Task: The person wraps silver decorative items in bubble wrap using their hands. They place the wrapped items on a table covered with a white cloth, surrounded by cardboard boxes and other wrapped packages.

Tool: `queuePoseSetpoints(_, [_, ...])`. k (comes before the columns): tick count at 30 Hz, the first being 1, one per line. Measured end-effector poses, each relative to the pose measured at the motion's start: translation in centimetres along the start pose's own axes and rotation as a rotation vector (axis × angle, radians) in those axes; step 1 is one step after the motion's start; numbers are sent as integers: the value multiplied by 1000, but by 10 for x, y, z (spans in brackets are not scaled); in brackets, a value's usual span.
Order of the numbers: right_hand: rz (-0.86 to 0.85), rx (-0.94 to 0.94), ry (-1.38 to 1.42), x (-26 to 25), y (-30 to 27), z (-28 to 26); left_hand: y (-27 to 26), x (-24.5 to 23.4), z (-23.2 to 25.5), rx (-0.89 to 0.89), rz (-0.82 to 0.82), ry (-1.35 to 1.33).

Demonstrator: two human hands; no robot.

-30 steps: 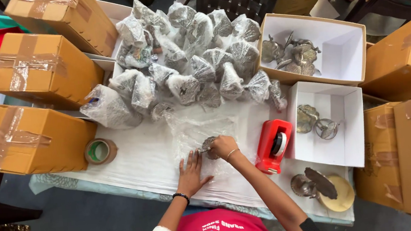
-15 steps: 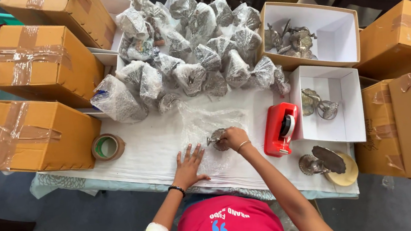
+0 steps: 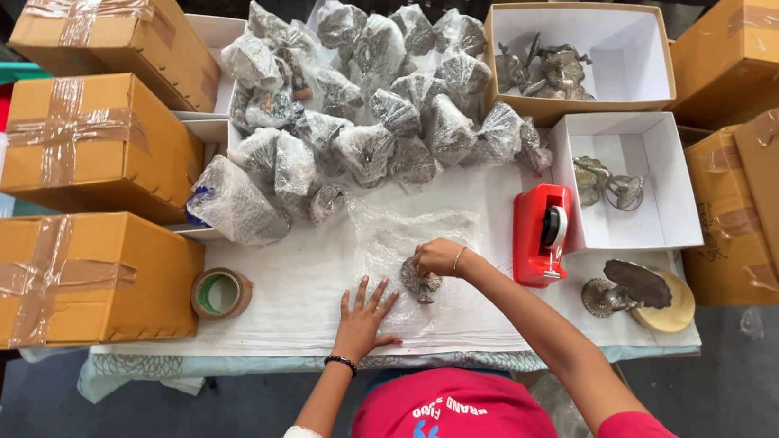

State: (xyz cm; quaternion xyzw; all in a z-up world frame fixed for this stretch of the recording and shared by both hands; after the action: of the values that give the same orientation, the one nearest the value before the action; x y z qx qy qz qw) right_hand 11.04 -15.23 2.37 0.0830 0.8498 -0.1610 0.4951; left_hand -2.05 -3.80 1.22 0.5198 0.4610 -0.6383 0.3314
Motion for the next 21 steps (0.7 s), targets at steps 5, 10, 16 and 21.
queuePoseSetpoints(5, [197, -45, 69, -31, -13, -13, -5, -9, 2, 33, 76, -52])
queuePoseSetpoints(10, [943, 590, 263, -82, -114, -13, -3, -19, -31, -298, 372, -362])
queuePoseSetpoints(16, [736, 1361, 624, 30, -183, 38, 8, -21, -70, -808, 441, -670])
queuePoseSetpoints(21, [897, 924, 1077, 44, -130, 40, 27, 19, -63, -766, 350, -1002])
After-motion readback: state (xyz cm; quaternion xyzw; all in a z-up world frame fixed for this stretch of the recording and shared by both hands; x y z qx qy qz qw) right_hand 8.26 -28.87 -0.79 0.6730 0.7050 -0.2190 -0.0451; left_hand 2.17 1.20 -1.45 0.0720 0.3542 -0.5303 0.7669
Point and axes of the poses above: each hand's wrist, its own y-axis towards the middle knuckle, its own x-axis out of the palm, z = x × y, the point moved 9 cm from there along y, towards the middle knuckle, and after that the axes turned 10 degrees about y, right-handed, at the moved point
